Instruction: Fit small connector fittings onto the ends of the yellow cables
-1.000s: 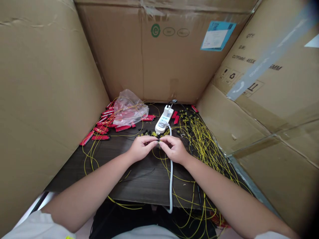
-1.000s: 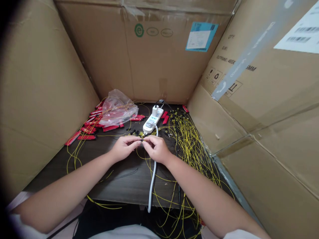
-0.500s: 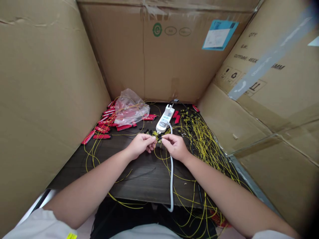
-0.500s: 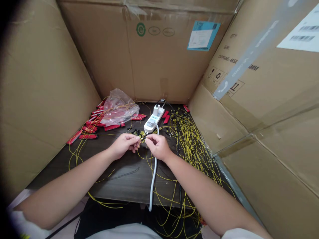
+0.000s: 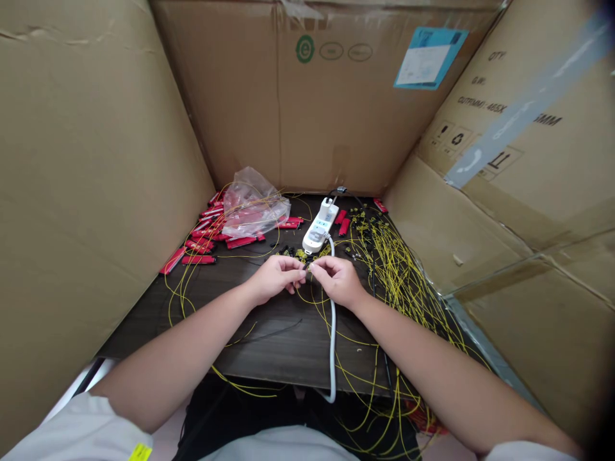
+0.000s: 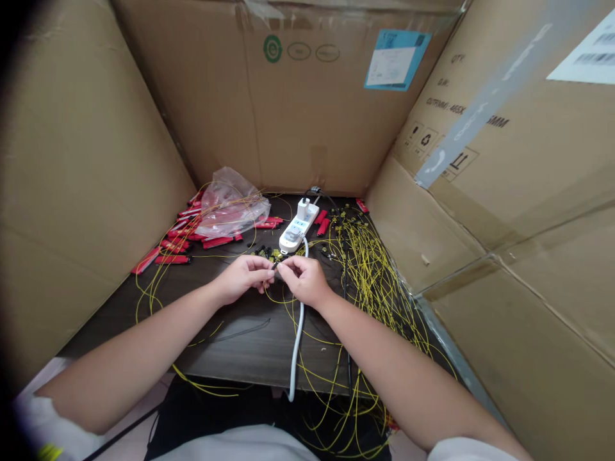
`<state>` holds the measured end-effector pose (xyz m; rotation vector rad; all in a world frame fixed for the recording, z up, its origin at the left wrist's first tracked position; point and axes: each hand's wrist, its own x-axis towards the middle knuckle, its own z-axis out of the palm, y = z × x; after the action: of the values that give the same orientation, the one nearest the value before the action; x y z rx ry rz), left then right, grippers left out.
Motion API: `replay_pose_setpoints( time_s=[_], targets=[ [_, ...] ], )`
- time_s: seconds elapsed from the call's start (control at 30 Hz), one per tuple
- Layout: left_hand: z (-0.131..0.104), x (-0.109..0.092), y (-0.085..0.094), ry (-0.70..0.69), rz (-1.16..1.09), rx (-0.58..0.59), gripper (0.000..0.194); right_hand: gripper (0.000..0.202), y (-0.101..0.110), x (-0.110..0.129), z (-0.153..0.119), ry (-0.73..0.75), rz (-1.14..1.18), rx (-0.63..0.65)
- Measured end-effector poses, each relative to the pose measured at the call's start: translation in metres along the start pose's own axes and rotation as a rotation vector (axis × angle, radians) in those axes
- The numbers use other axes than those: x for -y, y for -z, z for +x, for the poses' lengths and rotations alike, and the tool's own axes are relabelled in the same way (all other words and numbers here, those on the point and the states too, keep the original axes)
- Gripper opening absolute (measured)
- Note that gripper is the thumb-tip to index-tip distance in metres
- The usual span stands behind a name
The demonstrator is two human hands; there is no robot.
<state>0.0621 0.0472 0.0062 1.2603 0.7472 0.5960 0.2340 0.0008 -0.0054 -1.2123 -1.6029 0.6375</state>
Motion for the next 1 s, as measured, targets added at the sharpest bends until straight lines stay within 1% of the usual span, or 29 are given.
replay_pose_setpoints(
  time_s=[0.1, 0.17, 0.3, 0.37, 0.67, 0.83, 1.0],
  targets=[
    [-0.0009, -0.0004, -0.0005, -0.018, 0.022, 0.029, 0.031, 0.024, -0.0009, 0.0012, -0.0006, 0.011, -0.009, -0.026],
    [-0.0013, -0.0005, -0.0014, -0.030, 0.041, 0.036, 0.032, 0.023, -0.0013, 0.0020, -0.0012, 0.049, -0.045, -0.051],
    [-0.0010, 0.0000, -0.0040, -0.049, 0.077, -0.020, 0.033, 0.019, -0.0019, 0.0028, -0.0025, 0.156, -0.130, -0.082],
    [-0.0005, 0.0007, -0.0048, -0.060, 0.093, -0.039, 0.030, 0.018, -0.0021, 0.0030, -0.0029, 0.177, -0.156, -0.091],
    [0.0002, 0.0009, -0.0049, -0.072, 0.208, -0.012, 0.028, 0.019, 0.0001, 0.0027, -0.0023, 0.188, -0.169, -0.081],
    [-0.0007, -0.0007, -0.0048, -0.070, 0.215, 0.013, 0.027, 0.019, 0.0007, 0.0032, -0.0021, 0.157, -0.154, -0.081],
    [-0.0006, -0.0003, -0.0041, -0.072, 0.208, 0.012, 0.025, 0.019, 0.0009, 0.0034, -0.0019, 0.157, -0.145, -0.091]
  ],
)
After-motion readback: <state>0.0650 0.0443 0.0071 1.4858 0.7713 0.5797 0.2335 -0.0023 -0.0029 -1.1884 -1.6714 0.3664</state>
